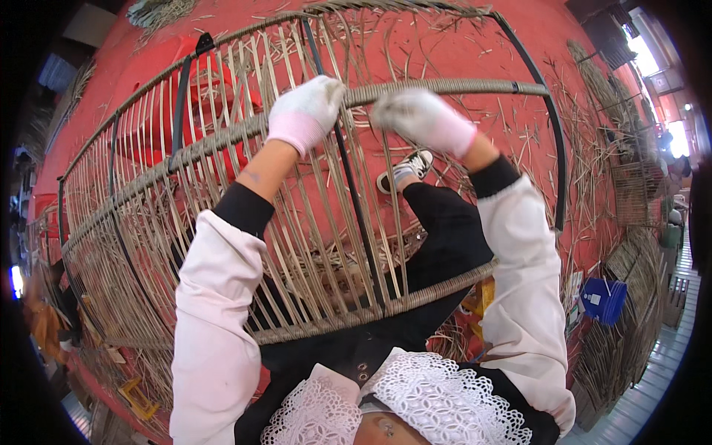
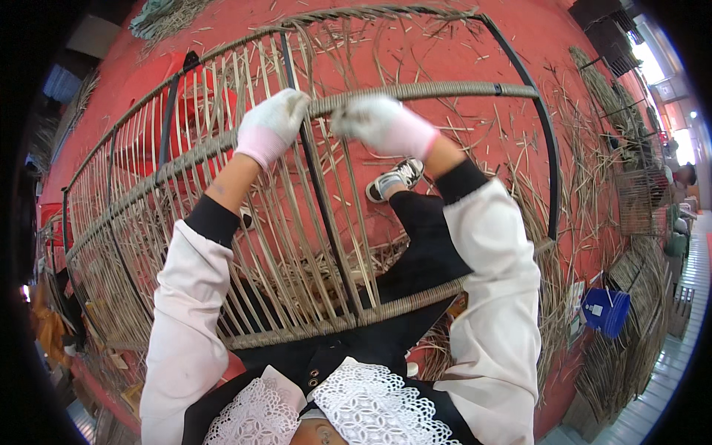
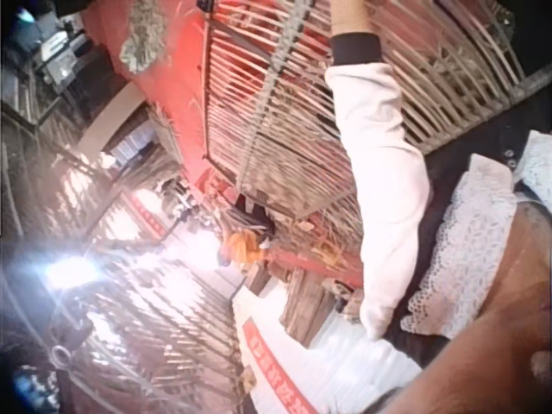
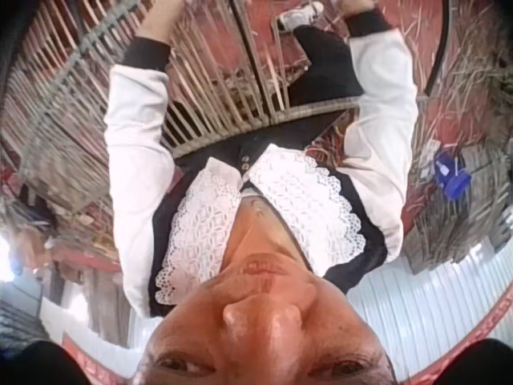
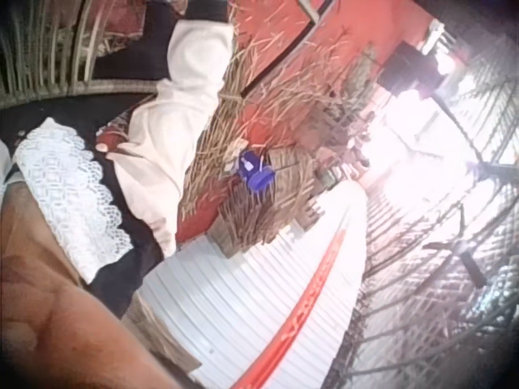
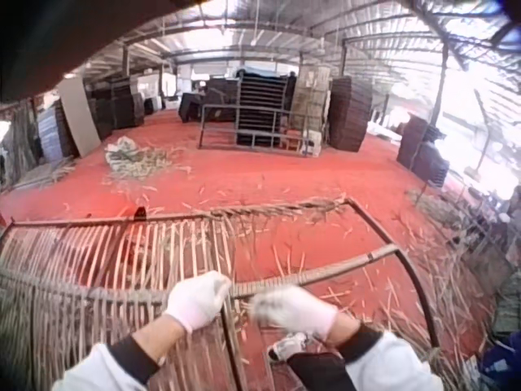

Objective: The person weaves thin natural fibers around the vertical ribs of a large basket frame. They repeatedly thread the fiber through the ribs and secure it with a handheld stapler, working along the upper edge of the basket.

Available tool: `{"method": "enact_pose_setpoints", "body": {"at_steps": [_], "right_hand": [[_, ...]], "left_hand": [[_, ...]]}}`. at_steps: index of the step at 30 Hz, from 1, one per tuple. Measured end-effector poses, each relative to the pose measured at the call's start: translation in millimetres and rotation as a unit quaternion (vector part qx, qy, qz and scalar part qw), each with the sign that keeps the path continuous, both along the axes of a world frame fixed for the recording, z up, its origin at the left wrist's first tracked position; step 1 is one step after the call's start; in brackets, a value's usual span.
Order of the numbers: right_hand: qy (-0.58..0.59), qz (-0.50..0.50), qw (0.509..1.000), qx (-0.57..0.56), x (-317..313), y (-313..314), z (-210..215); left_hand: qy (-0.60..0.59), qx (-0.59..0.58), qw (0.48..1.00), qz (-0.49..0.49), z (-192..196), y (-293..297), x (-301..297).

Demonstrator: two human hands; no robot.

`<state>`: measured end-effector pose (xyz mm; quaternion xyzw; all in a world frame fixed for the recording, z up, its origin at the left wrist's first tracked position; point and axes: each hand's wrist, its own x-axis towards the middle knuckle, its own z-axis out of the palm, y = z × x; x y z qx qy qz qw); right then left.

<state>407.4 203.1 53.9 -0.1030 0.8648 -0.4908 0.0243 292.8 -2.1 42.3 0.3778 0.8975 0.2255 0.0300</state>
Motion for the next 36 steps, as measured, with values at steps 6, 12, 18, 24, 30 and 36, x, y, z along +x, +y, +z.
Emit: {"method": "enact_pose_setpoints", "body": {"at_steps": [6, 12, 18, 24, 30, 36], "right_hand": [[-0.044, -0.042, 0.991, 0.121, -88.4, 0.4, -3.2], [-0.11, -0.031, 0.973, 0.202, -98.6, 8.1, -6.3], [0.275, -0.338, 0.897, 0.073, -29.1, -44.5, 1.5], [0.022, -0.324, 0.944, -0.055, -6.5, -61.5, -64.3], [0.03, -0.229, 0.971, -0.067, 24.5, -48.5, -32.7], [0.187, -0.378, 0.906, -0.027, 133.8, -16.4, 12.4]], "left_hand": [[0.037, 0.141, 0.988, 0.047, 4.5, -0.3, -2.2], [0.2, 0.145, 0.968, -0.054, 1.8, 7.4, 7.3], [0.156, 0.105, 0.978, -0.089, 8.9, 16.3, -4.7], [0.028, 0.103, 0.987, -0.117, 8.6, 15.8, -14.0], [0.101, 0.117, 0.961, -0.229, 12.1, 8.2, -9.9], [0.008, -0.012, 0.996, -0.093, 19.2, 24.0, 2.3]]}}
